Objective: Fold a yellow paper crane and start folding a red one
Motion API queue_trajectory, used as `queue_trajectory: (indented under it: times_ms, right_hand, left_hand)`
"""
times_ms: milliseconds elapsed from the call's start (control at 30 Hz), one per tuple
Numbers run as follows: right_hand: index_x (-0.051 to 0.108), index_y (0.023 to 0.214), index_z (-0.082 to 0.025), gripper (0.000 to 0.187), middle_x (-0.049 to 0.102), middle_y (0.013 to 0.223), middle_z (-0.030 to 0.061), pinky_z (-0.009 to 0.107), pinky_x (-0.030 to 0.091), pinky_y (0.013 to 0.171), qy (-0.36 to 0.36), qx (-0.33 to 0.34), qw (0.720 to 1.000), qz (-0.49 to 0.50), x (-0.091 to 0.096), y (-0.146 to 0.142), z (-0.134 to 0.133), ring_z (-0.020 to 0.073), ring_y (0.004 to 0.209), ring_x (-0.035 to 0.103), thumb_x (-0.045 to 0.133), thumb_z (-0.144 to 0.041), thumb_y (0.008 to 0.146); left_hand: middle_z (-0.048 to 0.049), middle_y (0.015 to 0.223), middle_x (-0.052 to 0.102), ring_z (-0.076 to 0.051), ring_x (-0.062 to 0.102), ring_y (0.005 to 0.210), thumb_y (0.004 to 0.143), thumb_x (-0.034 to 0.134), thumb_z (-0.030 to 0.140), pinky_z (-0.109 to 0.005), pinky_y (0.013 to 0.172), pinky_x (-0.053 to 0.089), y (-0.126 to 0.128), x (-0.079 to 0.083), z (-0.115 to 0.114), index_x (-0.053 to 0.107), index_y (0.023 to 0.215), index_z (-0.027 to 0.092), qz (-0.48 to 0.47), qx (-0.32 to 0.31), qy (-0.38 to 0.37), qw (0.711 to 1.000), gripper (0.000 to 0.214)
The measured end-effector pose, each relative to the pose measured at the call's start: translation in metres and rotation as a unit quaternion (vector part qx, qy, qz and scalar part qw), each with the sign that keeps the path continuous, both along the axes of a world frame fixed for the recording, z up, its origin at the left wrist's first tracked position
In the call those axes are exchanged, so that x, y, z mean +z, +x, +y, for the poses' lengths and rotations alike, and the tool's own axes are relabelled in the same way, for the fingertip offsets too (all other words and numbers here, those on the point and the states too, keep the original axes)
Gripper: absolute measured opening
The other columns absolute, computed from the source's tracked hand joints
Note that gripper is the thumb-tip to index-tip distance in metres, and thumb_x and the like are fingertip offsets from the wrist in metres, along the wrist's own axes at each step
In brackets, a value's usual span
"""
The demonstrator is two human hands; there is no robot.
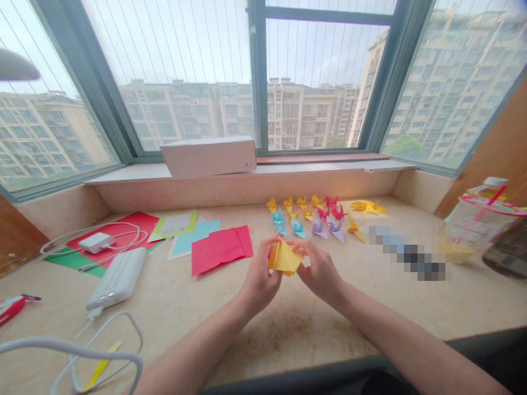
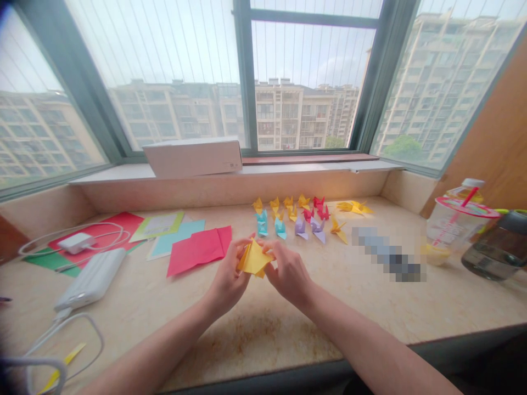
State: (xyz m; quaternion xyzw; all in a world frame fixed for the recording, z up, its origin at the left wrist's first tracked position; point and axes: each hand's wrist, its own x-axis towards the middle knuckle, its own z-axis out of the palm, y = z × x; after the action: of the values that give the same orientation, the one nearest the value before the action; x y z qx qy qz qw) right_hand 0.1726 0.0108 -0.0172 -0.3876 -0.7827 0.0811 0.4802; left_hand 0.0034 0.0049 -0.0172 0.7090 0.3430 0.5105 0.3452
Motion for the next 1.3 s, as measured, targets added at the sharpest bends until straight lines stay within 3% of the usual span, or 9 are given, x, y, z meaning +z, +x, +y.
queue_trajectory:
  times_ms: [167,300,467,600,700,900,1067,1300]
  right_hand:
    - [0.054,0.113,-0.02,0.022,0.073,0.102,0.0108,0.032,0.055,0.07,0.014,-0.01,0.999,-0.043,0.001,-0.001,-0.003,0.0229,0.083,0.072,0.053,-0.025,0.091]
    - [0.054,0.116,-0.02,0.028,0.073,0.101,0.0113,0.036,0.054,0.075,0.064,-0.031,0.994,-0.088,-0.001,0.001,-0.002,0.0252,0.084,0.07,0.049,-0.017,0.089]
    - [0.053,0.122,-0.023,0.04,0.069,0.113,0.011,0.038,0.053,0.085,0.089,-0.019,0.991,-0.102,-0.001,0.004,-0.001,0.026,0.098,0.067,0.051,-0.01,0.084]
    - [0.057,0.117,-0.026,0.039,0.06,0.126,0.0108,0.038,0.054,0.088,0.097,-0.008,0.993,-0.062,0.003,0.004,-0.002,0.0258,0.11,0.063,0.053,-0.008,0.082]
    - [0.06,0.11,-0.026,0.031,0.059,0.122,0.0102,0.039,0.054,0.088,0.091,0.0,0.996,-0.002,0.004,0.004,0.0,0.0254,0.108,0.063,0.056,-0.01,0.083]
    - [0.064,0.104,-0.026,0.017,0.06,0.118,0.0099,0.041,0.055,0.084,0.073,0.019,0.996,0.054,0.002,0.006,0.006,0.0254,0.102,0.063,0.06,-0.023,0.088]
    - [0.065,0.109,-0.03,0.02,0.061,0.114,0.0091,0.043,0.054,0.086,0.08,0.054,0.994,0.053,0.0,0.009,0.006,0.0259,0.104,0.063,0.055,-0.025,0.092]
    - [0.071,0.099,-0.03,0.015,0.057,0.115,0.008,0.035,0.054,0.072,0.021,0.112,0.983,0.147,0.001,0.011,0.005,0.0193,0.083,0.066,0.06,-0.027,0.09]
  left_hand:
    - [-0.0123,0.118,0.065,-0.023,0.065,0.098,0.084,0.063,0.02,-0.033,0.083,0.05,-0.001,-0.001,0.001,0.039,0.136,0.022,0.039,-0.003,0.005,0.999,0.058]
    - [-0.0084,0.11,0.069,-0.021,0.066,0.086,0.086,0.056,0.015,-0.03,0.074,0.05,-0.002,-0.001,0.0,0.042,0.136,0.024,0.069,0.014,0.008,0.997,0.053]
    - [-0.0085,0.113,0.07,-0.021,0.067,0.089,0.083,0.052,0.009,-0.031,0.076,0.05,-0.001,0.0,0.001,0.044,0.135,0.023,0.062,0.01,0.005,0.998,0.055]
    - [-0.0091,0.113,0.071,-0.021,0.069,0.093,0.082,0.054,0.009,-0.03,0.079,0.051,0.001,0.001,0.001,0.038,0.138,0.021,0.011,-0.014,-0.033,0.999,0.06]
    - [-0.0112,0.115,0.071,-0.021,0.068,0.098,0.083,0.053,0.008,-0.03,0.081,0.051,0.001,0.001,0.002,0.035,0.14,0.02,-0.011,-0.027,-0.051,0.998,0.062]
    - [-0.0132,0.12,0.069,-0.023,0.067,0.106,0.081,0.056,0.009,-0.033,0.089,0.052,0.001,0.006,0.0,0.042,0.138,0.018,-0.039,-0.055,-0.072,0.995,0.059]
    - [-0.0127,0.123,0.067,-0.024,0.066,0.109,0.08,0.06,0.011,-0.035,0.092,0.051,0.003,0.01,-0.004,0.048,0.133,0.018,-0.083,-0.091,-0.101,0.987,0.055]
    - [-0.0141,0.118,0.069,-0.025,0.067,0.103,0.084,0.066,0.025,-0.034,0.085,0.053,-0.001,0.017,-0.006,0.05,0.132,0.018,-0.158,-0.146,-0.177,0.96,0.052]
